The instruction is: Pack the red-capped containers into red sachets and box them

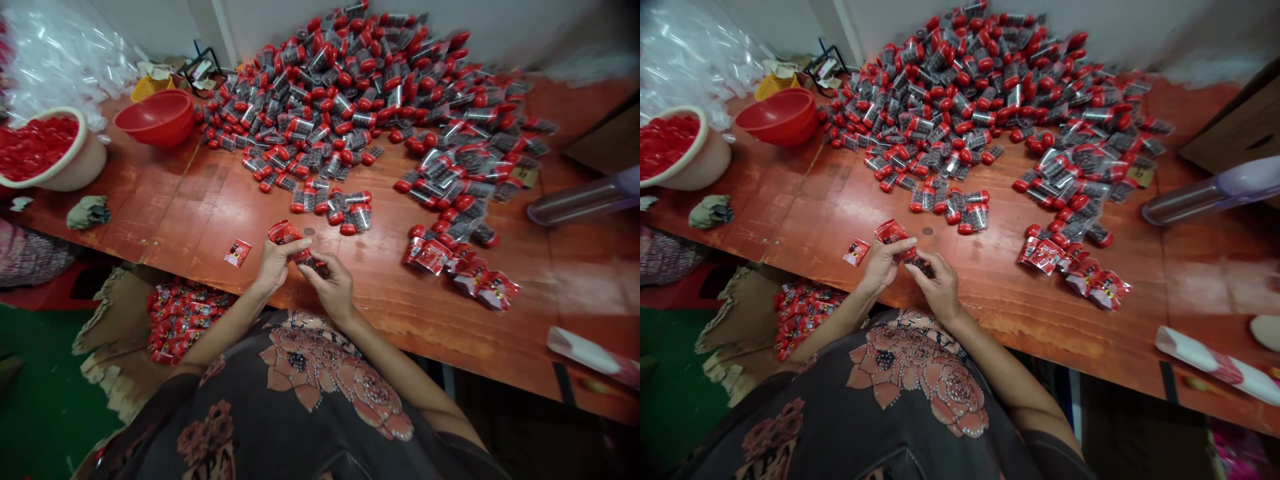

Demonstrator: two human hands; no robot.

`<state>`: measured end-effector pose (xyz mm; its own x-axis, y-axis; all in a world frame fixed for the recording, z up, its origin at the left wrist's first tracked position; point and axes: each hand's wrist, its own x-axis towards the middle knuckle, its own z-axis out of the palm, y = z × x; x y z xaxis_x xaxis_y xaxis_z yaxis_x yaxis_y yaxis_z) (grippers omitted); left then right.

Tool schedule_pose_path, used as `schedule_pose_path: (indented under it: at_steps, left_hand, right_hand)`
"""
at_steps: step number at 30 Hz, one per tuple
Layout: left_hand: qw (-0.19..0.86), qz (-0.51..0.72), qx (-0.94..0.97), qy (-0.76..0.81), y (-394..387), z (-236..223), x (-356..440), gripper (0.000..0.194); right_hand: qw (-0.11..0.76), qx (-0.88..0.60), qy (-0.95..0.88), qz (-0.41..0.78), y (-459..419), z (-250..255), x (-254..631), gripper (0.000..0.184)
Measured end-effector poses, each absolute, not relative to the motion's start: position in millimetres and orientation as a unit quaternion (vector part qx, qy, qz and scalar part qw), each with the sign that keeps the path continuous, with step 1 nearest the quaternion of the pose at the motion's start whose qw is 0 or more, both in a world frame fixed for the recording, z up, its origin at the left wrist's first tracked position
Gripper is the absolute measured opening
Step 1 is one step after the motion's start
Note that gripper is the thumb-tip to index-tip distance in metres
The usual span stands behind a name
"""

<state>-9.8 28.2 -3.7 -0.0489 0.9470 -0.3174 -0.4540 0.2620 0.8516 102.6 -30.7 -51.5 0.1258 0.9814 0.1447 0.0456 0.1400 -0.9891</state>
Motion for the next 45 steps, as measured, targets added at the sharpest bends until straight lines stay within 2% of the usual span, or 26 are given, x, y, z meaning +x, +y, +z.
schedule_pose_path:
  at_steps: [6,13,20,23,27,33,40,45]
  left_hand:
    - [0.677,0.513,0.274,0.45,26,-3,-13,0.031]
    - [0.688,0.467,0.308,0.462,22,-3,-17,0.04]
    - [0.697,0.5,0.263,0.442,21,-12,-14,0.025]
    - [0.7,0.496,0.265,0.441,19,-16,-11,0.028]
    - [0.707,0.471,0.277,0.449,17,-15,-10,0.035]
    - [0.688,0.477,0.28,0.47,20,-12,-13,0.032]
    - [0.671,0.505,0.259,0.477,8,-18,-4,0.034]
    - [0.665,0.506,0.26,0.484,9,-24,-7,0.034]
  right_hand:
    - [0.571,-0.507,-0.459,0.454,-29,-48,103,0.046]
    - [0.582,-0.497,-0.493,0.414,-30,-56,108,0.03]
    - [0.594,-0.497,-0.44,0.454,-29,-50,105,0.035]
    - [0.586,-0.501,-0.44,0.46,-29,-47,105,0.044]
    - [0.569,-0.513,-0.46,0.448,-30,-52,106,0.04]
    - [0.588,-0.513,-0.39,0.489,-25,-47,106,0.042]
    - [0.561,-0.53,-0.421,0.477,-23,-44,108,0.044]
    - [0.559,-0.539,-0.408,0.481,-22,-49,114,0.035]
